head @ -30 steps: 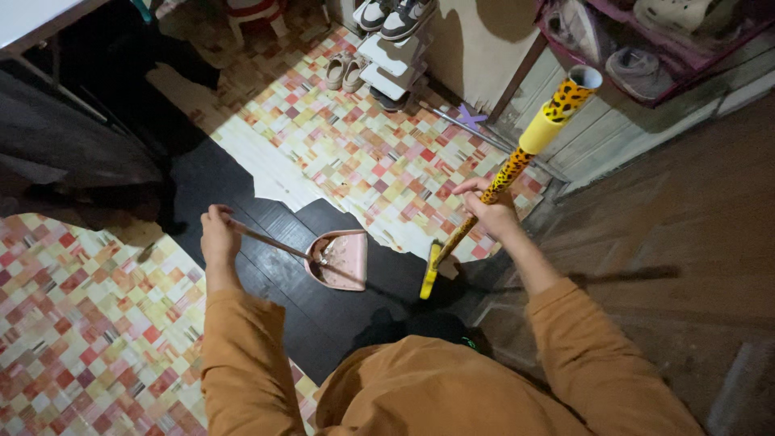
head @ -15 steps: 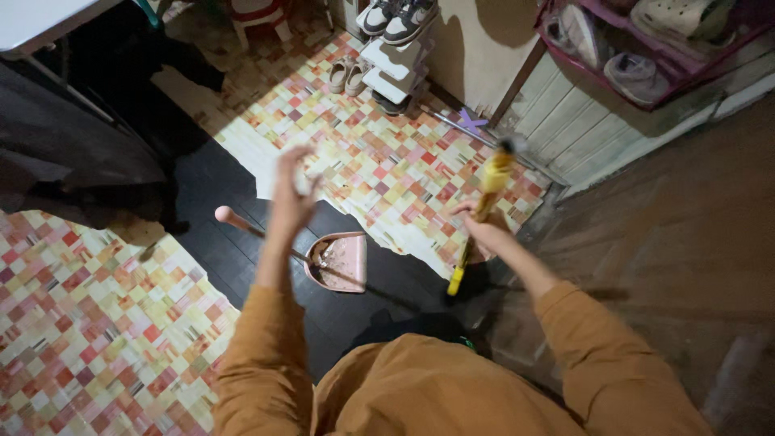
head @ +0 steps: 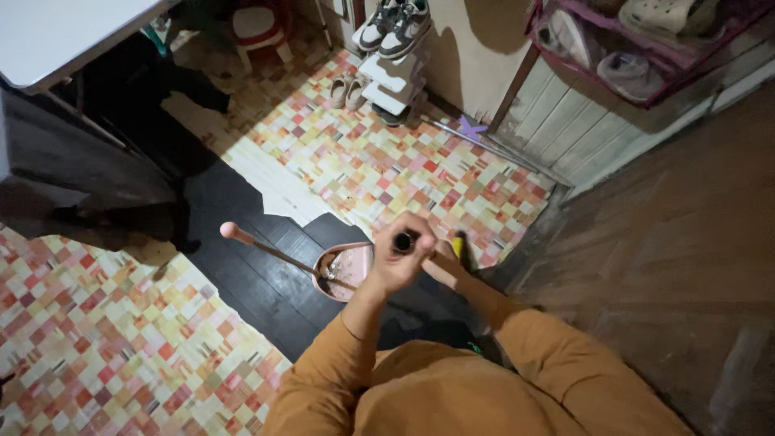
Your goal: The person assembles a broom by hand, attaching a yellow patterned handle to a yellow and black broom head while standing near a shoe rack.
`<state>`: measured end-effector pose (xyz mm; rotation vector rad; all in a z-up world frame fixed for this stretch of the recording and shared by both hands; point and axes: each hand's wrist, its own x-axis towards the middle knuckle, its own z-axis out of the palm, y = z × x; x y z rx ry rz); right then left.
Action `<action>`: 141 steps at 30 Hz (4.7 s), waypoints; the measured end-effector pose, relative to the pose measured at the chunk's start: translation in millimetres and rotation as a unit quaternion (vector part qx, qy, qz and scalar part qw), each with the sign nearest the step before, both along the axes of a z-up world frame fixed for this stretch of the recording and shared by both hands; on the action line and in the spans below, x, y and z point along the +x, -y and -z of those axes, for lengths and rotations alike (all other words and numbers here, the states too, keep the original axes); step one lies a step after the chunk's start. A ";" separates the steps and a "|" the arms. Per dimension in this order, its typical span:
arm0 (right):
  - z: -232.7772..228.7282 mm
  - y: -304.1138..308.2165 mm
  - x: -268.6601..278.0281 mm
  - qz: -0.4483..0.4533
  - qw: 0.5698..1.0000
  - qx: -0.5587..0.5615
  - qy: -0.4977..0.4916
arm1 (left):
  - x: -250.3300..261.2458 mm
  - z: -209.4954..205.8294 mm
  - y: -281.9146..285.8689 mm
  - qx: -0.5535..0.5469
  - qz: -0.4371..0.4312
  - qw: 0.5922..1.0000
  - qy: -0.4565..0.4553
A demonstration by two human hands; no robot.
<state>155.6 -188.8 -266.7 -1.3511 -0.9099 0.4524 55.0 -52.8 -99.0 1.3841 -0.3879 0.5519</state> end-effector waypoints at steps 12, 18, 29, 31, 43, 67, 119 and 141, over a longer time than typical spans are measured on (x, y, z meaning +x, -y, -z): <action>-65.2 -30.4 -33.2 0.104 0.989 0.023 0.098 | -27.1 -97.5 -3.9 0.153 0.019 0.977 0.150; -53.6 -11.3 -4.5 0.071 0.964 -0.184 0.178 | -36.0 -62.9 -10.2 -0.080 -0.035 0.984 0.157; 45.5 31.2 16.0 0.117 0.948 -0.295 0.038 | 4.4 74.9 32.6 -0.068 -0.171 0.979 -0.089; 47.7 19.6 12.2 0.108 0.956 -0.270 0.031 | 6.7 60.6 19.7 -0.089 -0.170 0.977 -0.098; -142.2 -51.5 -72.4 0.153 0.970 0.186 -0.041 | -24.6 -67.3 28.6 0.072 -0.127 0.986 -0.075; 59.1 34.3 26.2 -0.028 0.968 -0.246 -0.043 | -14.0 59.6 15.8 -0.102 -0.073 0.984 -0.128; 42.1 3.7 15.7 -0.102 0.946 -0.090 -0.295 | -5.0 29.1 -1.0 -0.054 -0.041 0.991 -0.117; -129.3 -207.2 38.9 -0.023 0.975 -0.191 0.114 | 43.3 -55.7 -127.2 -0.142 -0.289 0.929 0.180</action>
